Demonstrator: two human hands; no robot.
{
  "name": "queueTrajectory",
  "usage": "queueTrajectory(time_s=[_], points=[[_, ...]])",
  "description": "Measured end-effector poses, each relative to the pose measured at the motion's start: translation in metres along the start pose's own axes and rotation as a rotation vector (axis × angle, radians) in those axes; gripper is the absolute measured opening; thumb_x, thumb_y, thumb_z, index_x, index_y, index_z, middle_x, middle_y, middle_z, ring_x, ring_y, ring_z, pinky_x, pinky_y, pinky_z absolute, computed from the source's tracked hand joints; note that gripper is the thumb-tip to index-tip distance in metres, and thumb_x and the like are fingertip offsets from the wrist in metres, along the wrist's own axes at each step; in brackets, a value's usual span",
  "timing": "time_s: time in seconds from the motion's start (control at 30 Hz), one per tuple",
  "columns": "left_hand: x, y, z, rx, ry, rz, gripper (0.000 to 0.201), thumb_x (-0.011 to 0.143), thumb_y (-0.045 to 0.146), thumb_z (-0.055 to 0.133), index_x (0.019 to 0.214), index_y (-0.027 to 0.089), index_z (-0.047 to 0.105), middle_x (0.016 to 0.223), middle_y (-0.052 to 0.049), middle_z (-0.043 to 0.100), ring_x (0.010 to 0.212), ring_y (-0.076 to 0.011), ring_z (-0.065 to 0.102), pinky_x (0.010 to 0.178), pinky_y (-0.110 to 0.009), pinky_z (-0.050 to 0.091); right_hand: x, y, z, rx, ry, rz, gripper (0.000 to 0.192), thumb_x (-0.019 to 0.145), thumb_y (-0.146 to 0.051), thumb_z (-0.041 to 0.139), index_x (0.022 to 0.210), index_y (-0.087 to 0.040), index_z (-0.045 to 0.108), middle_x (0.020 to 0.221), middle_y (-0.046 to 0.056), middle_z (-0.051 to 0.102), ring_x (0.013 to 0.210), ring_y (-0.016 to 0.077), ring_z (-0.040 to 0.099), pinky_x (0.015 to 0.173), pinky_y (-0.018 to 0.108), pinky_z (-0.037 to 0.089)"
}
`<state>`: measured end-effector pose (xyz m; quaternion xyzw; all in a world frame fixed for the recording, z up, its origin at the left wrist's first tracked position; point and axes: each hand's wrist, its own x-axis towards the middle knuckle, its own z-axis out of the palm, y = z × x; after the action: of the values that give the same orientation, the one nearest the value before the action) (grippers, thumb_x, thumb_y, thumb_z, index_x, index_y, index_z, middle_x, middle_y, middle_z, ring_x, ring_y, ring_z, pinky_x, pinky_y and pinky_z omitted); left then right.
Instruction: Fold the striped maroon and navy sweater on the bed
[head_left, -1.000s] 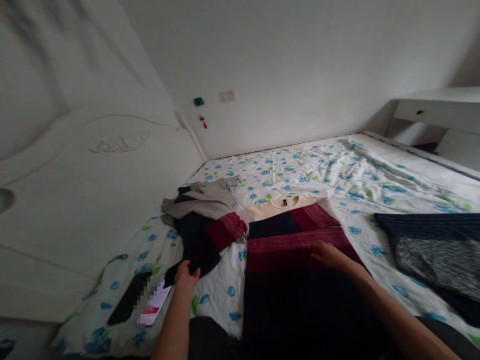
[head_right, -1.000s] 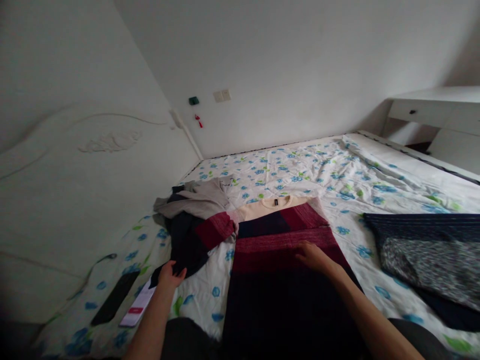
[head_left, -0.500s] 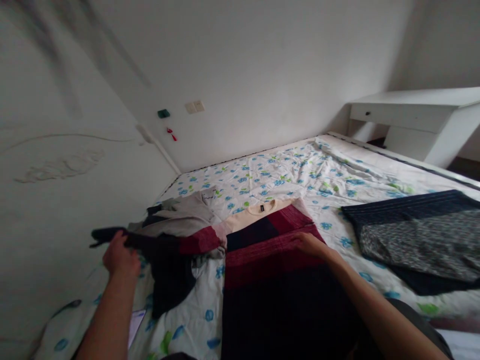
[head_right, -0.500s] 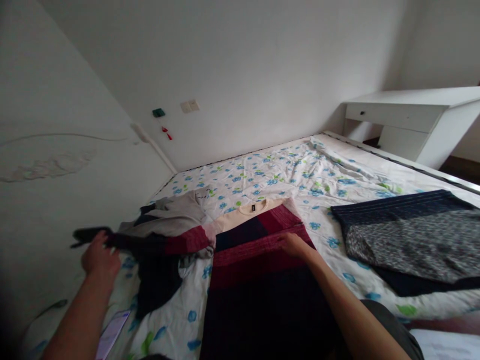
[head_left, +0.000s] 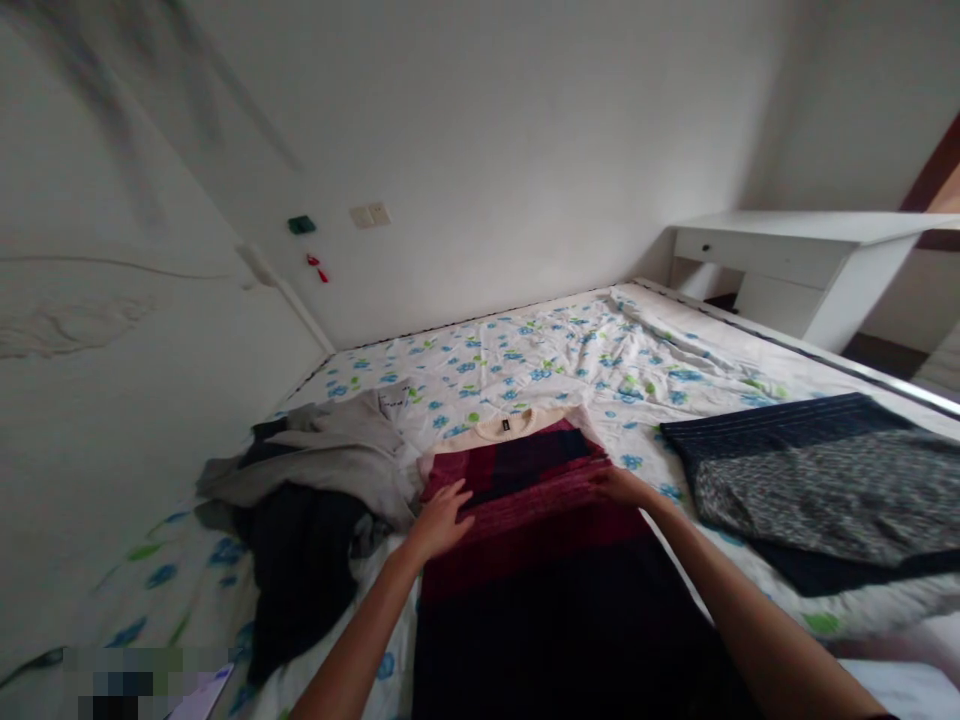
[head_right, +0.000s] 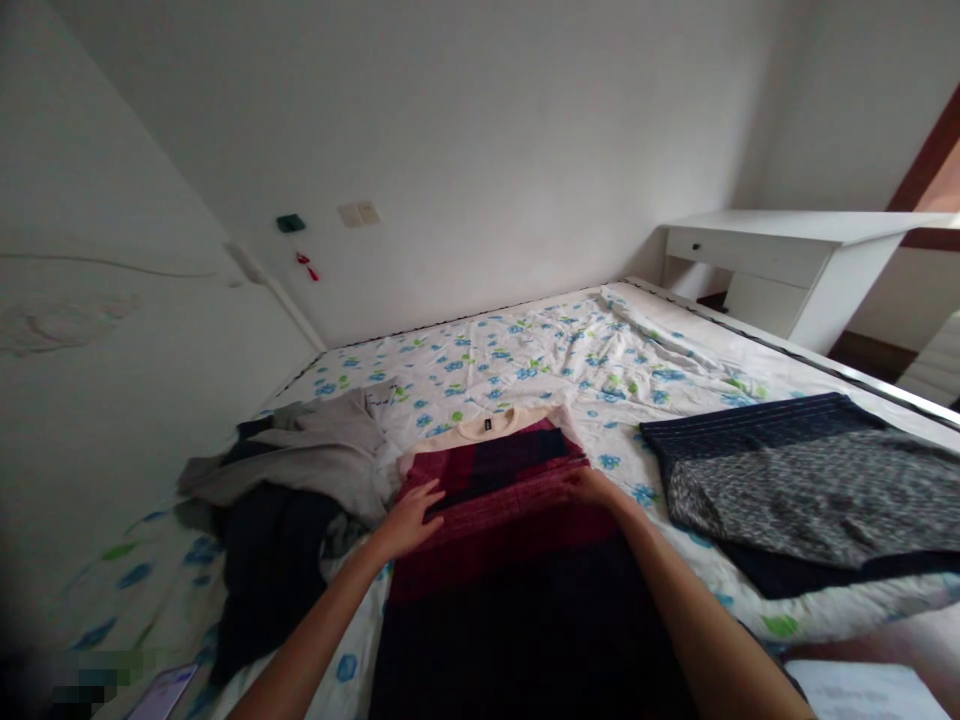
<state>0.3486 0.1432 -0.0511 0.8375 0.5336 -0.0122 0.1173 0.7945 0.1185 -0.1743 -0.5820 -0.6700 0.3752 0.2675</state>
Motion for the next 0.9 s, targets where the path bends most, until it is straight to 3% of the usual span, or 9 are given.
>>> queueTrajectory(time_s=[0.07, 0.17, 0.27, 0.37, 0.47, 0.53, 0.63, 0.7, 0.9], points=[[-0.023, -0.042, 0.031, 0.059, -0.025, -0.085, 0.061, 0.096, 0.031, 0.070, 0.155, 0.017, 0.077, 0.183, -0.019, 0.051, 0.167, -0.0375, 0.054, 0.142, -0.052, 0.038, 0.009, 0.007, -0.002, 0.088, 0.031, 0.084, 0.013, 0.084, -0.023, 0.077, 0.091, -0.023, 0.088, 0.084, 0.002, 0.086, 0.080, 0.0220, 0.078, 0.082, 0.030, 0.064], [-0.045, -0.098, 0.058, 0.072, 0.020, -0.136, 0.061, 0.097, 0.027, 0.067, 0.156, 0.017, 0.076, 0.185, -0.019, 0.048, 0.168, -0.0358, 0.054, 0.141, -0.050, 0.040, 0.022, 0.012, 0.003, 0.299, 0.093, 0.194, 0.022, 0.083, -0.024, 0.081, 0.104, -0.022, 0.087, 0.085, 0.002, 0.085, 0.073, 0.0188, 0.073, 0.071, 0.027, 0.060], [-0.047, -0.128, 0.071, 0.014, 0.087, -0.174, 0.060, 0.096, 0.029, 0.067, 0.154, 0.018, 0.077, 0.179, -0.018, 0.056, 0.162, -0.0345, 0.061, 0.138, -0.049, 0.046, 0.032, 0.013, 0.012, 0.539, 0.152, 0.248, 0.045, 0.085, -0.026, 0.083, 0.129, -0.020, 0.083, 0.091, 0.003, 0.084, 0.071, 0.0157, 0.070, 0.064, 0.024, 0.056], [-0.034, -0.133, 0.079, -0.071, 0.123, -0.206, 0.057, 0.094, 0.030, 0.068, 0.149, 0.020, 0.080, 0.167, -0.015, 0.067, 0.152, -0.0328, 0.069, 0.133, -0.047, 0.052, 0.040, 0.013, 0.012, 0.505, 0.259, 0.278, 0.045, 0.087, -0.026, 0.080, 0.132, -0.021, 0.082, 0.095, 0.003, 0.082, 0.076, 0.0161, 0.072, 0.068, 0.024, 0.056], [-0.018, -0.128, 0.083, -0.118, 0.161, -0.205, 0.058, 0.092, 0.028, 0.068, 0.148, 0.020, 0.081, 0.165, -0.015, 0.069, 0.154, -0.0321, 0.068, 0.134, -0.046, 0.050, 0.048, 0.013, 0.006, 0.245, 0.419, 0.316, 0.027, 0.091, -0.024, 0.075, 0.114, -0.021, 0.087, 0.092, 0.004, 0.080, 0.083, 0.0188, 0.073, 0.075, 0.026, 0.056], [-0.009, -0.125, 0.084, -0.127, 0.163, -0.221, 0.061, 0.093, 0.029, 0.066, 0.152, 0.020, 0.080, 0.167, -0.015, 0.067, 0.156, -0.0335, 0.066, 0.136, -0.046, 0.048, 0.051, 0.013, 0.005, 0.241, 0.435, 0.323, 0.030, 0.092, -0.025, 0.075, 0.119, -0.023, 0.087, 0.092, 0.003, 0.079, 0.082, 0.0188, 0.072, 0.076, 0.027, 0.056], [-0.001, -0.128, 0.084, -0.128, 0.114, -0.265, 0.069, 0.094, 0.036, 0.063, 0.159, 0.016, 0.074, 0.171, -0.019, 0.064, 0.159, -0.0365, 0.064, 0.136, -0.046, 0.048, 0.053, 0.011, 0.012, 0.520, 0.280, 0.377, 0.050, 0.091, -0.025, 0.082, 0.140, -0.025, 0.079, 0.092, 0.001, 0.079, 0.069, 0.0150, 0.065, 0.067, 0.027, 0.055], [0.003, -0.133, 0.084, -0.135, 0.095, -0.262, 0.073, 0.093, 0.039, 0.061, 0.160, 0.013, 0.072, 0.172, -0.020, 0.064, 0.161, -0.0371, 0.062, 0.136, -0.046, 0.048, 0.052, 0.010, 0.019, 0.708, 0.203, 0.411, 0.056, 0.090, -0.025, 0.087, 0.144, -0.024, 0.075, 0.092, 0.000, 0.078, 0.064, 0.0121, 0.062, 0.064, 0.025, 0.054], [0.003, -0.138, 0.081, -0.165, 0.104, -0.225, 0.072, 0.091, 0.038, 0.059, 0.157, 0.012, 0.072, 0.172, -0.018, 0.066, 0.161, -0.0349, 0.062, 0.137, -0.046, 0.046, 0.052, 0.001, 0.031, 1.068, 0.196, 0.457, 0.051, 0.096, -0.017, 0.081, 0.145, -0.024, 0.068, 0.098, 0.002, 0.079, 0.077, 0.0129, 0.073, 0.071, 0.024, 0.060]])
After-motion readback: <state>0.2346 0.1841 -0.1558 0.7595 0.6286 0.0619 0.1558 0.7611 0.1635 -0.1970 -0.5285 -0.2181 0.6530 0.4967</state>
